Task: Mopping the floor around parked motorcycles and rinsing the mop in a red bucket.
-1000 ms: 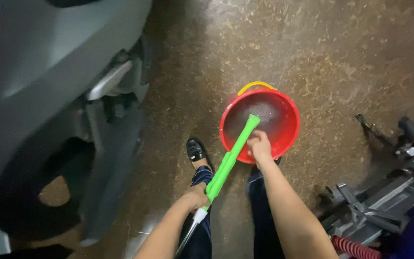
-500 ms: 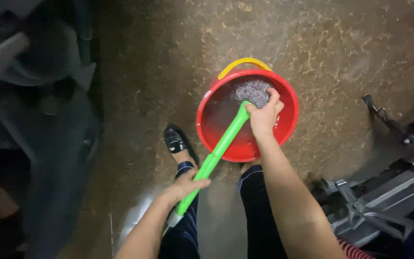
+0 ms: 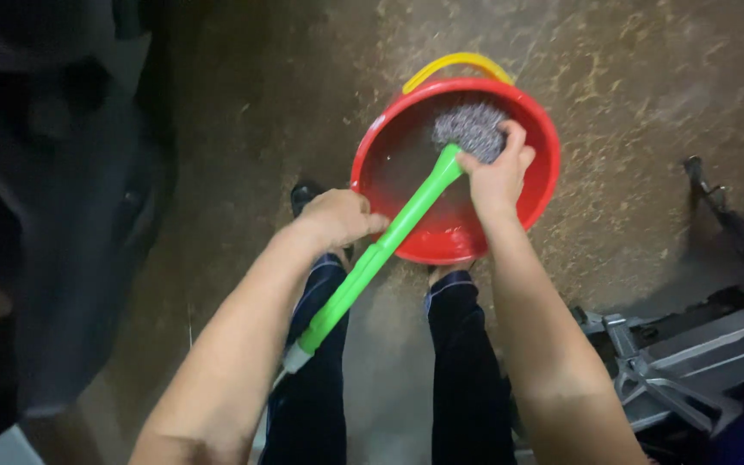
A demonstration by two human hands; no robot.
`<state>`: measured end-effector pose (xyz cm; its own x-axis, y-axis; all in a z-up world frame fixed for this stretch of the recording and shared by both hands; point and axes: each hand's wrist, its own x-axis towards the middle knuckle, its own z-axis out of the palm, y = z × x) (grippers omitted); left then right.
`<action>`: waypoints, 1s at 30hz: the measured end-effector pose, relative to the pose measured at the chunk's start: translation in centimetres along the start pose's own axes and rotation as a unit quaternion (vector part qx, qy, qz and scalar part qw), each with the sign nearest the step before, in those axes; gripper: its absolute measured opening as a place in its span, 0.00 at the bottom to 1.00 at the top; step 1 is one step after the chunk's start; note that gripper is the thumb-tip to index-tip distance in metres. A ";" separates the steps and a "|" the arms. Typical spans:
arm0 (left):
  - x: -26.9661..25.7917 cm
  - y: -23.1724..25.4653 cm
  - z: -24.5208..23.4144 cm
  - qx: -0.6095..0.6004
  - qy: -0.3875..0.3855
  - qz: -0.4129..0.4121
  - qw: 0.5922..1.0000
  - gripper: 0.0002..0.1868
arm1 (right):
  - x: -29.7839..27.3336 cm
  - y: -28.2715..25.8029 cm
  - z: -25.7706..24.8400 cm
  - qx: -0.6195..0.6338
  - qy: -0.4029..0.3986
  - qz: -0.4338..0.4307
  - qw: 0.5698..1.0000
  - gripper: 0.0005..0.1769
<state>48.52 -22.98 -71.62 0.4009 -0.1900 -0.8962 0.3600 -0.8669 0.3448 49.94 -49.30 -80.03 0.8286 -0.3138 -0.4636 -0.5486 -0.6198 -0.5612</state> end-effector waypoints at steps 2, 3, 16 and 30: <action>-2.3 -0.3 0.0 0.048 -0.047 -0.025 0.997 0.34 | -0.6 0.2 0.4 -0.008 -0.009 0.003 1.000 0.48; -3.6 -0.5 -0.1 0.099 -0.091 -0.044 0.990 0.36 | -0.9 0.1 0.6 -0.015 -0.012 0.004 1.000 0.48; -15.2 -18.3 16.5 -0.062 -0.193 -0.081 0.976 0.46 | -2.8 -1.7 2.6 -0.023 -0.085 0.041 0.995 0.75; -16.9 -16.7 17.8 -0.362 0.007 -0.165 0.917 0.23 | -2.4 -2.3 3.8 0.049 -0.034 0.081 0.995 0.74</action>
<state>20.70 -13.50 -67.21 0.1774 0.0378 -0.9834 0.9268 -0.3425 0.1540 48.76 -44.41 -80.20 0.7204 -0.3526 -0.5973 -0.6859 -0.4901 -0.5379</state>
